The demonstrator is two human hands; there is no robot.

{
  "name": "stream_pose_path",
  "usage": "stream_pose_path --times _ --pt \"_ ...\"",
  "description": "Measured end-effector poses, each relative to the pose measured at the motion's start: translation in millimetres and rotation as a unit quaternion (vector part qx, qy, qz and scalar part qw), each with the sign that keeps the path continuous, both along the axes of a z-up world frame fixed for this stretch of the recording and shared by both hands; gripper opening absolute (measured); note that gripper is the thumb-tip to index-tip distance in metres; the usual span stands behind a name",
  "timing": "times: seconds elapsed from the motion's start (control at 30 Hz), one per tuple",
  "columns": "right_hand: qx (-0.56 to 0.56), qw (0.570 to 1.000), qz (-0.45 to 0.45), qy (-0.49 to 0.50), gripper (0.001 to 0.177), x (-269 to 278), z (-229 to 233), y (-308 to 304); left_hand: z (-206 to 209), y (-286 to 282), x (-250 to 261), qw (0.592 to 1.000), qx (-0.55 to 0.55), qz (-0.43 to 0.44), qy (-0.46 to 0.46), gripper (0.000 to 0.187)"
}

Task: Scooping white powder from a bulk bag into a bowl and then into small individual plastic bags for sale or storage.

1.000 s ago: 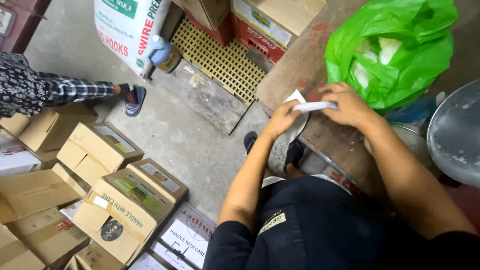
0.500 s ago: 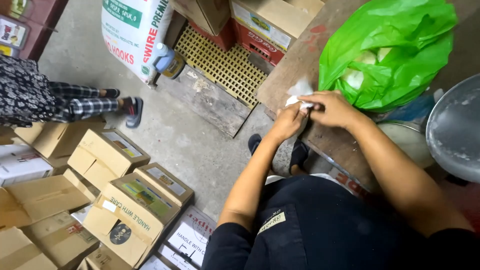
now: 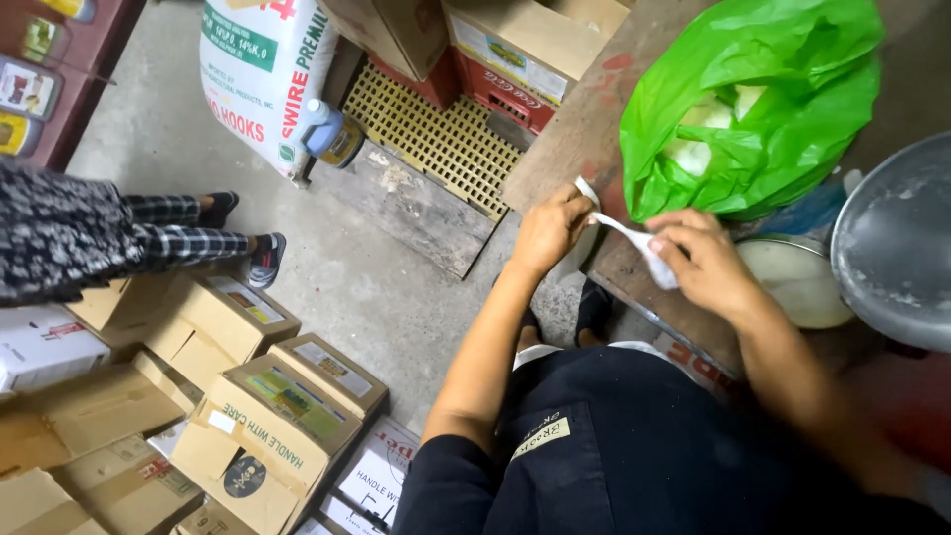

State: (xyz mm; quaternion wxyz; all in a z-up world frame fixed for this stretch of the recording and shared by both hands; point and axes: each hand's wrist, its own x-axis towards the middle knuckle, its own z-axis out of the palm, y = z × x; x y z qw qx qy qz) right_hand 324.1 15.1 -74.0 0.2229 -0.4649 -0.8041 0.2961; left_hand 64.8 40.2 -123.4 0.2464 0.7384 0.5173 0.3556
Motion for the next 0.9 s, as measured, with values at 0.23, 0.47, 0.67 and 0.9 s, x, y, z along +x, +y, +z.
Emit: stream_pose_path --times 0.23,0.47,0.67,0.9 --pt "-0.438 0.838 -0.008 0.324 0.025 -39 -19 -34 75 24 2 0.991 0.028 0.012 -0.127 0.017" --pt "-0.503 0.673 0.133 0.525 0.032 -89 -33 27 181 7 -19 0.928 -0.01 -0.241 -0.284 0.019" --pt "-0.5 0.74 -0.047 0.447 0.026 -46 -25 92 136 -6 -42 0.929 -0.015 -0.196 -0.314 0.013" --pt "-0.201 0.961 0.066 0.178 0.01 -58 4 86 -20 4 -19 0.883 -0.166 -0.029 -0.438 0.013"
